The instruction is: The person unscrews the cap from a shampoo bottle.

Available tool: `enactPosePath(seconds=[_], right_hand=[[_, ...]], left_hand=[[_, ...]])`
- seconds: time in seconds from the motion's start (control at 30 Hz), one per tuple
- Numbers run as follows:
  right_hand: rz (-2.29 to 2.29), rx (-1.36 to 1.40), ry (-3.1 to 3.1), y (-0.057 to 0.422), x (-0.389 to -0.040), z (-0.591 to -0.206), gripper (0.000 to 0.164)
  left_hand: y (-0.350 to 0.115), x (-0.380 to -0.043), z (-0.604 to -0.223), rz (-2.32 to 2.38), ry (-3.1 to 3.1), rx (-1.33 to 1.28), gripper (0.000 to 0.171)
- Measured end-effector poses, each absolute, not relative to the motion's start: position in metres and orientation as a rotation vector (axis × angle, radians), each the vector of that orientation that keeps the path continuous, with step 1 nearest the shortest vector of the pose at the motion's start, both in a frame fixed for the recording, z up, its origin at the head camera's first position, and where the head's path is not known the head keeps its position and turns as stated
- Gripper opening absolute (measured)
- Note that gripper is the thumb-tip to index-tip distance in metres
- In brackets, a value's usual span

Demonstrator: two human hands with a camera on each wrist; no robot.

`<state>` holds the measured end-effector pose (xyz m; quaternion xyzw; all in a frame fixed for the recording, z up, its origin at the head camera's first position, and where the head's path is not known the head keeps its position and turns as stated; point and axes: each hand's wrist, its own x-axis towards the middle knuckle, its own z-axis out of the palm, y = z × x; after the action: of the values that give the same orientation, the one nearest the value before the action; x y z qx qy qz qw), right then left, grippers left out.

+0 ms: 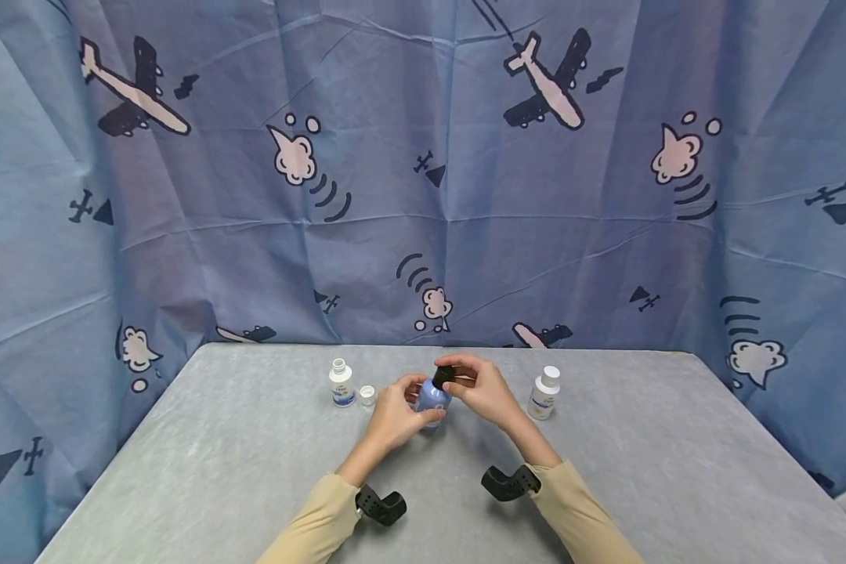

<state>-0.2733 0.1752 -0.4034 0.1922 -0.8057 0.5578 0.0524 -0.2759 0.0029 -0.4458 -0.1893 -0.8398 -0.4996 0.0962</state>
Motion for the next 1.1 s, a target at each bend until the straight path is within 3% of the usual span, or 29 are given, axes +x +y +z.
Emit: enactPosePath(seconds=[0.17,0.57,1.1], right_hand=[[1.676,0.578,-2.444,0.1729,-0.2732,-0.4027,0.037],[1.474,0.237,-2.516,0.1662,-0.2728,-0.4002,0.041],[1.486,0.34,-2.515,0.1676,-0.2719,-0.4026,0.04]], left_hand=[[0.0063,-0.2743,-0.4454,-1.481,-2.481,-0.502,0.054],[0.0082,-0.2729,-0.4428,-1.401,-2.435,-0.419,0.051],[0.0069,-0.2703,-0.4465,-1.483,-2.408,-0.426,0.051]])
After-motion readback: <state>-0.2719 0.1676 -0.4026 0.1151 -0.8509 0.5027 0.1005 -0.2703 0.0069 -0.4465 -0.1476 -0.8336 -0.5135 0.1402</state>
